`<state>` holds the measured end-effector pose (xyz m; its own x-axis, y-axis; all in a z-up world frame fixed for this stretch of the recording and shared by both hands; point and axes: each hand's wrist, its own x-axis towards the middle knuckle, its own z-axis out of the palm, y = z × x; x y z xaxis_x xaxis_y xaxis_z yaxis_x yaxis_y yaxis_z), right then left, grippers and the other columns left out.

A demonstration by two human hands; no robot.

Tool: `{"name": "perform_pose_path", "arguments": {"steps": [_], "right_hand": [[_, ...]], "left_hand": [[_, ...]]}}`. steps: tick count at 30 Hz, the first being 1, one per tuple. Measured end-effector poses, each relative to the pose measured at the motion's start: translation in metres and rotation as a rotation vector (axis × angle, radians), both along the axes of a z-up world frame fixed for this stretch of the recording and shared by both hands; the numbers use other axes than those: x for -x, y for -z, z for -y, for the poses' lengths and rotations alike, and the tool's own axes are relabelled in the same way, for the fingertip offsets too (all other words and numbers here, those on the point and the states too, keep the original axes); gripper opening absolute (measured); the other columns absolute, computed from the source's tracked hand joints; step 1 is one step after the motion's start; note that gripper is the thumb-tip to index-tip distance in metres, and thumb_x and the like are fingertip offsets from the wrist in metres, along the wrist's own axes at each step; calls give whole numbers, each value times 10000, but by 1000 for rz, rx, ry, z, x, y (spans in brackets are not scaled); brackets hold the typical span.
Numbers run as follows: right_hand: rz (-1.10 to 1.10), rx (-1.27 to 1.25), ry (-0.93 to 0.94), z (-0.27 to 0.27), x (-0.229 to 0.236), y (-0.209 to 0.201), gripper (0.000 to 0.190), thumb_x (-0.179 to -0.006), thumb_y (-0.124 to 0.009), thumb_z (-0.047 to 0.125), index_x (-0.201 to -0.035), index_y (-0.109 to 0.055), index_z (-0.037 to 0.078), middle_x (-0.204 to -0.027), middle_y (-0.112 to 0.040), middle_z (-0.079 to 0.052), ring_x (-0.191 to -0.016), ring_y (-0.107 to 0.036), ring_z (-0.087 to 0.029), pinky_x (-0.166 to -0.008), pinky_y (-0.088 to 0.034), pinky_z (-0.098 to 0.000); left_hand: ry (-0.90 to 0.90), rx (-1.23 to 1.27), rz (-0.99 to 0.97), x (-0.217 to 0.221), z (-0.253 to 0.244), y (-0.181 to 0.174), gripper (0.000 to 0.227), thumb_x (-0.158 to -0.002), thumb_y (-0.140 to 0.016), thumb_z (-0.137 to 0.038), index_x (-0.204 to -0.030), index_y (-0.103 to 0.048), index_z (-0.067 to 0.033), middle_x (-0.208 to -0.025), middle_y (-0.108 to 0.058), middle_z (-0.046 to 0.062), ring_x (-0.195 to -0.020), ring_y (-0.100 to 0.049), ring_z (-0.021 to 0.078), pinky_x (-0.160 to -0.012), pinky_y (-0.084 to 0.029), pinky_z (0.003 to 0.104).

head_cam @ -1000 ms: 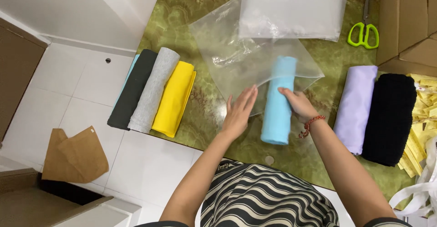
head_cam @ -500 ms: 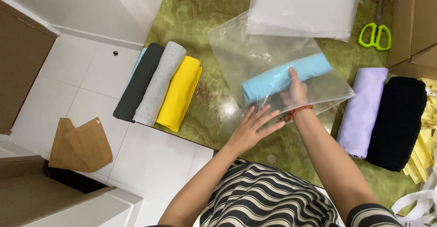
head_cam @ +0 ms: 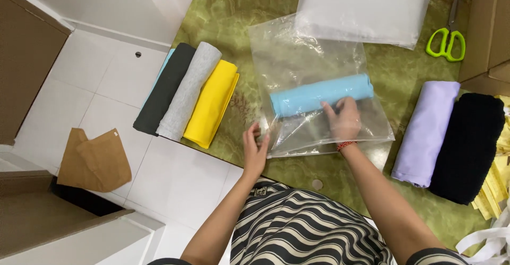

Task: The person rolls a piece of fabric, places it into a clear plastic bag, puts the bag into a cardboard box, and wraps a white ribbon around the box by hand.

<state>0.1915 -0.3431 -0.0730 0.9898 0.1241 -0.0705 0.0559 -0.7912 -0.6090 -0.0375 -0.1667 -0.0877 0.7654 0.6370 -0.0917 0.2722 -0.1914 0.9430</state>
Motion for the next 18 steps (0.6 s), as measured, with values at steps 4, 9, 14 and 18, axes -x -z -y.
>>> {"name": "perform_pose_path", "arguments": {"steps": [4, 9, 14, 18], "right_hand": [[-65, -111, 41, -4, 8, -27, 595, -878, -925, 216, -1282, -493, 150, -1361, -447, -88, -1059, -682, -359, -921, -644, -540], [402, -320, 11, 35, 6, 17, 713, -980, -845, 25, -1501, -359, 6, -1307, -428, -220, -1287, -498, -472, -1131, -410, -591], [276, -335, 191, 55, 27, 7, 749, -949, -818, -52, -1527, -345, 14, -1396, -410, -237, -1376, -435, -459, -1203, -347, -615], [266, -307, 149, 50, 52, -23, 842, -859, -798, -141, -1560, -359, 14, -1468, -333, -299, -1431, -371, -553, -1214, -320, -694]], "left_hand": [[-139, 280, -172, -38, -4, 23, 513, -1051, -588, -642, -1207, -744, -179, -1149, -782, 141, -1171, -723, 352, -961, -579, 455], [-133, 289, -162, -56, -11, 61, 372, -923, -826, -535, -998, -801, -172, -799, -780, 50, -781, -736, 175, -694, -583, 315], [-103, 195, -207, -59, 3, 48, 306, -973, -773, -487, -1048, -780, -191, -871, -778, 60, -829, -750, 251, -748, -596, 375], [-106, 61, -277, -58, 19, 16, 294, -1062, -629, -473, -1147, -713, -204, -978, -792, 89, -1003, -761, 350, -886, -590, 480]]}}
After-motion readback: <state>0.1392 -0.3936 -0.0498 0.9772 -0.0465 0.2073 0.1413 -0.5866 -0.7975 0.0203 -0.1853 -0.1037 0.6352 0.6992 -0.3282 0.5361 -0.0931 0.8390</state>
